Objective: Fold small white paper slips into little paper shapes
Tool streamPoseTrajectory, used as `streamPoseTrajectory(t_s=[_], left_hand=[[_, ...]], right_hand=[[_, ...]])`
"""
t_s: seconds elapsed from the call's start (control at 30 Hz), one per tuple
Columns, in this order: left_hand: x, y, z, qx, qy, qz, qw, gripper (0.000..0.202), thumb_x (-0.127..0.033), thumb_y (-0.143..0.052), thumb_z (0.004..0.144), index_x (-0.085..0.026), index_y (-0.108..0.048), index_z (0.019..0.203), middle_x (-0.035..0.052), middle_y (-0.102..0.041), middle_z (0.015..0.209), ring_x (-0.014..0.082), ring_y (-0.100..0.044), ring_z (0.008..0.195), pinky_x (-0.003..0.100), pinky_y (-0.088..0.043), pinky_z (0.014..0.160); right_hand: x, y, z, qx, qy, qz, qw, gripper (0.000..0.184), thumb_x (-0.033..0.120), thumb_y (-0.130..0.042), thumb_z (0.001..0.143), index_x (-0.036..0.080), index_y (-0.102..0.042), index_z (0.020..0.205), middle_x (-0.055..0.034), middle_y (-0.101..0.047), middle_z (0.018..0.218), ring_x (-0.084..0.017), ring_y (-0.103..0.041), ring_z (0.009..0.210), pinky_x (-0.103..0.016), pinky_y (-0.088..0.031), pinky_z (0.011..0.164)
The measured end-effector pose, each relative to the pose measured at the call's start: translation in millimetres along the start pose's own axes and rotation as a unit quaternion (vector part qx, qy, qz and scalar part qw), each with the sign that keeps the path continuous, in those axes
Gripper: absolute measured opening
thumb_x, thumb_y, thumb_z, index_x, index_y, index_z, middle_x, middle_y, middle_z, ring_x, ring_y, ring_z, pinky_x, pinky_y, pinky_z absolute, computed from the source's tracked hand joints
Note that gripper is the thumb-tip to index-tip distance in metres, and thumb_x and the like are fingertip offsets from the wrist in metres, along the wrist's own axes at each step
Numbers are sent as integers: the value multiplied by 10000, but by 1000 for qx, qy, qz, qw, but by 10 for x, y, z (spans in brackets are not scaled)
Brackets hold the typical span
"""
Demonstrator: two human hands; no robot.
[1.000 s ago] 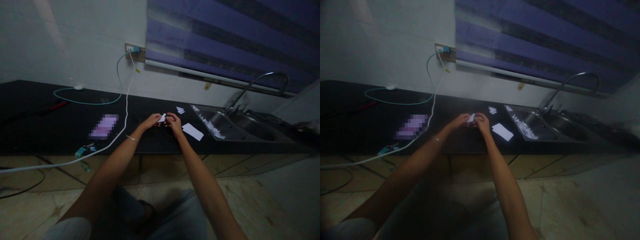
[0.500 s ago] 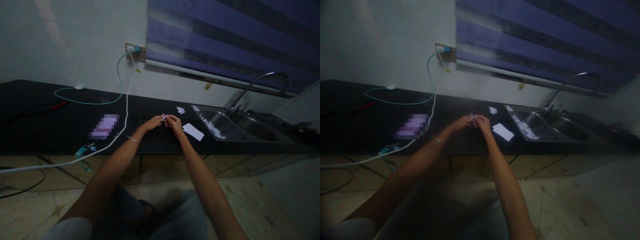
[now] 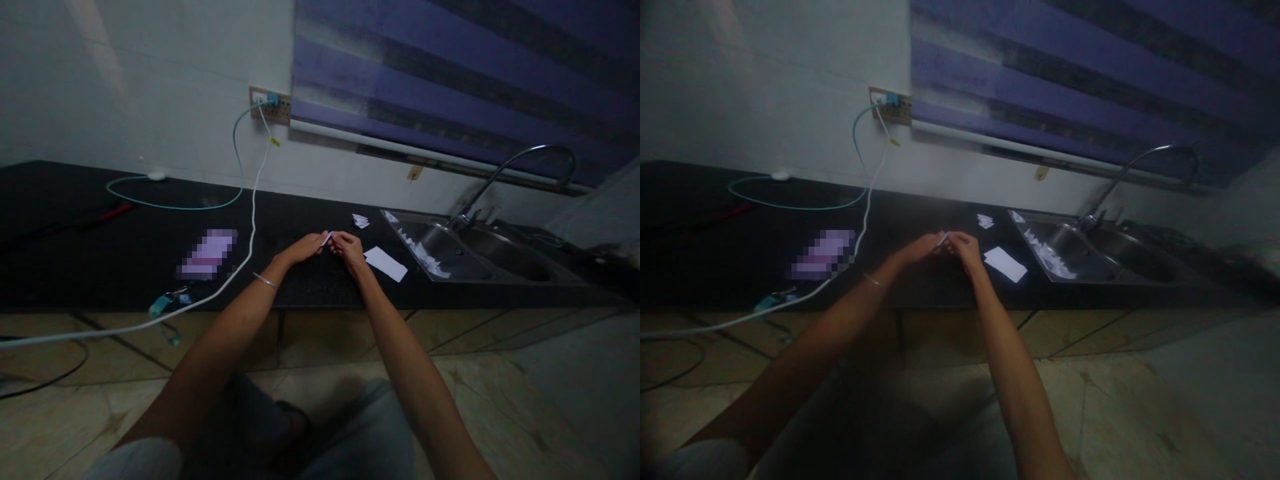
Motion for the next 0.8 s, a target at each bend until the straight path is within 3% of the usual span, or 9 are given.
streamPoseTrajectory(t_s=[0.33, 0.6, 0.8], left_hand=[[-102, -28, -63, 17, -1, -39, 999, 575, -684, -436, 874, -151, -649, 844, 0, -501, 600, 115, -417, 517, 228, -323, 486], [-56, -43, -53, 27, -4, -21, 999, 649, -700, -307, 910, -140, -630, 852, 0, -497, 621, 114, -399, 521, 238, -318, 509], [-29, -36, -33, 18, -1, -8, 1000, 666, -713, -317, 897, -130, -636, 857, 23, -553, 688, 132, -454, 603, 252, -359, 579]], right_hand=[[10, 7, 1, 1, 8, 5, 1000, 344, 468, -778, 645, 189, -717, 837, -6, -668, 720, -96, -554, 582, -209, -408, 516], [-8, 9, 12, 7, 3, 8, 1000, 345, 464, -776, 649, 178, -709, 829, -8, -661, 706, -93, -559, 587, -197, -409, 513], [-6, 10, 8, -4, 6, -6, 1000, 271, 396, -742, 654, 163, -693, 784, -1, -641, 651, -88, -543, 554, -194, -393, 497]])
Point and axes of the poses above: each hand's wrist, its own z-axis towards the middle knuckle, its own y-axis out of the back of the hand, x = y × z, the point moved 7 cm from there along z, towards the middle knuckle
